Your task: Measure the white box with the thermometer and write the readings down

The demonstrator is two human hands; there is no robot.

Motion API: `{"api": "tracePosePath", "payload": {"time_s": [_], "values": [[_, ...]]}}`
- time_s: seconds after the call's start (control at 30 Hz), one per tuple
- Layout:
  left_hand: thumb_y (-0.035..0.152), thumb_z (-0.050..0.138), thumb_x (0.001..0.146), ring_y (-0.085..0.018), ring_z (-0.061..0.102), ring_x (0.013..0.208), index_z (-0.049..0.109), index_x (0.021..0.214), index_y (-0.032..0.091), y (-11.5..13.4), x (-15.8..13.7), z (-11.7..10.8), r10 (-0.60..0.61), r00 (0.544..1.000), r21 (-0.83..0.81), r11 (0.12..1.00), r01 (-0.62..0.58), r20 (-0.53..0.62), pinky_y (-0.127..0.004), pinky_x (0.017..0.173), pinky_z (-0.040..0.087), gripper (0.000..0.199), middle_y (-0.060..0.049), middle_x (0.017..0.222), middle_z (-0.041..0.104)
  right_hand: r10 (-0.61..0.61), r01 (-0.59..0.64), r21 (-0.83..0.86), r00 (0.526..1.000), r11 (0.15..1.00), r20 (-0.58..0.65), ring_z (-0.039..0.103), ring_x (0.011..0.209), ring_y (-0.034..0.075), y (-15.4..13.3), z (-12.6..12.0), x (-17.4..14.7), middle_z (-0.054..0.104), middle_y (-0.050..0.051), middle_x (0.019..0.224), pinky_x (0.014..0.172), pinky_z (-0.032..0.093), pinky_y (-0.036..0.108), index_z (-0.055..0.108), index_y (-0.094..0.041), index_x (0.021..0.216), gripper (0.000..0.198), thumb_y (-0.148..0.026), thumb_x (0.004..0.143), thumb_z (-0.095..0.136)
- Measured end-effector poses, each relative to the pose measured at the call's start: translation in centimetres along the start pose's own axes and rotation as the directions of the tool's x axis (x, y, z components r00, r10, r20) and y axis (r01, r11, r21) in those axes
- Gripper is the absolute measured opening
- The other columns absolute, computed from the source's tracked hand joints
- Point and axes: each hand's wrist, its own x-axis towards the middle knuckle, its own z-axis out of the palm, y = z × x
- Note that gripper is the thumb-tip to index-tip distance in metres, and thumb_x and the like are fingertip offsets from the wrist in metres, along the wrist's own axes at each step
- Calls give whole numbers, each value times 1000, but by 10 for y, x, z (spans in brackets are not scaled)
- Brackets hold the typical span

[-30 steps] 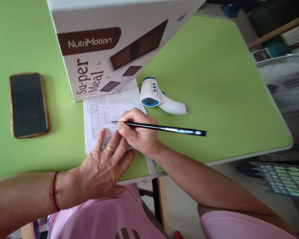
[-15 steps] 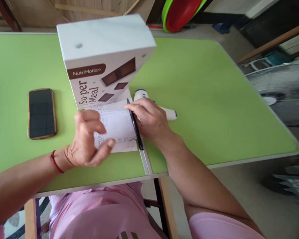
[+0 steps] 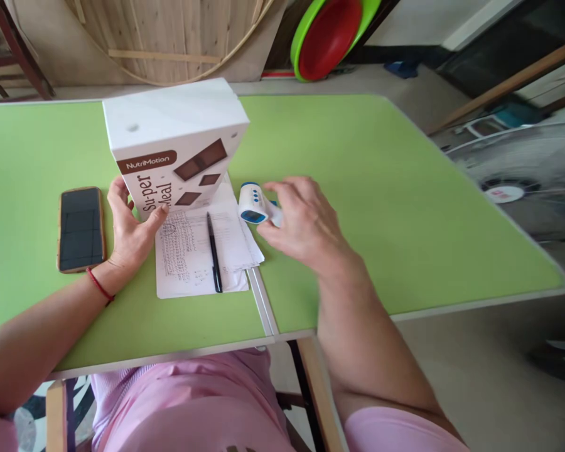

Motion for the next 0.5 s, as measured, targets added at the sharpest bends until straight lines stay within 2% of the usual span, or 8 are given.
{"api": "tracePosePath", "payload": {"time_s": [0.07, 0.1, 0.2, 0.3, 0.33, 0.4, 0.47, 0.5], "values": [[66, 79, 71, -32, 50, 128, 40, 128, 29, 1, 4, 1, 8, 1000, -3, 1000, -8, 24, -51, 105, 47, 78, -11, 132, 48, 124, -118, -61, 985, 991, 117, 60, 106, 37, 11, -5, 1, 62, 22, 119, 83, 54, 54, 61, -13, 124, 55, -39, 77, 73], [66, 79, 71, -32, 51, 128, 40, 130, 29, 1, 6, 1, 12, 999, 2, 1000, -12, 36, -51, 105, 47, 80, -11, 132, 49, 173, -157, -100, 967, 983, 186, 62, 101, 37, 14, -7, 1, 63, 22, 115, 79, 54, 53, 62, -13, 121, 55, -40, 76, 73], [66, 78, 73, -31, 53, 126, 42, 132, 28, -2, 8, 0, -3, 998, -4, 1000, 3, 63, -53, 106, 48, 79, -11, 130, 51, 275, -216, -205, 901, 955, 336, 62, 77, 28, 10, -11, 4, 67, 14, 92, 64, 50, 43, 66, -16, 100, 31, -30, 73, 70], [64, 81, 70, -32, 51, 126, 47, 131, 27, -8, 6, -2, -45, 997, 20, 999, 43, 67, -57, 103, 49, 79, -12, 125, 53, 337, -281, -195, 860, 940, 384, 53, 58, 18, 3, -13, 8, 62, 6, 74, 54, 41, 34, 62, -20, 79, 12, -22, 70, 69], [63, 83, 68, -33, 50, 127, 50, 129, 26, -9, 5, -2, -57, 996, 39, 998, 55, 64, -58, 102, 50, 78, -12, 123, 54, 352, -315, -159, 859, 936, 372, 52, 56, 17, 2, -13, 8, 61, 4, 71, 53, 40, 33, 60, -20, 76, 12, -22, 68, 70], [61, 85, 67, -34, 50, 127, 55, 124, 25, -8, 3, -3, -75, 996, 59, 996, 73, 39, -60, 100, 50, 74, -11, 119, 57, 363, -376, -2, 893, 927, 267, 52, 57, 17, 0, -13, 9, 62, 4, 72, 52, 40, 32, 59, -21, 78, 19, -24, 66, 73], [62, 82, 70, -33, 53, 124, 57, 120, 24, -4, 1, -4, -96, 995, 36, 995, 96, 6, -58, 100, 50, 68, -10, 116, 59, 353, -365, 282, 931, 888, 92, 56, 62, 19, -6, -14, 8, 65, 5, 79, 53, 44, 33, 59, -22, 87, 28, -30, 66, 74], [64, 79, 73, -32, 55, 122, 58, 119, 24, 0, 0, -4, -112, 994, 3, 994, 112, -5, -55, 100, 51, 65, -10, 116, 61, 340, -313, 447, 940, 838, 23, 58, 65, 19, -13, -15, 7, 66, 5, 82, 55, 47, 34, 58, -23, 92, 31, -33, 67, 73]]}}
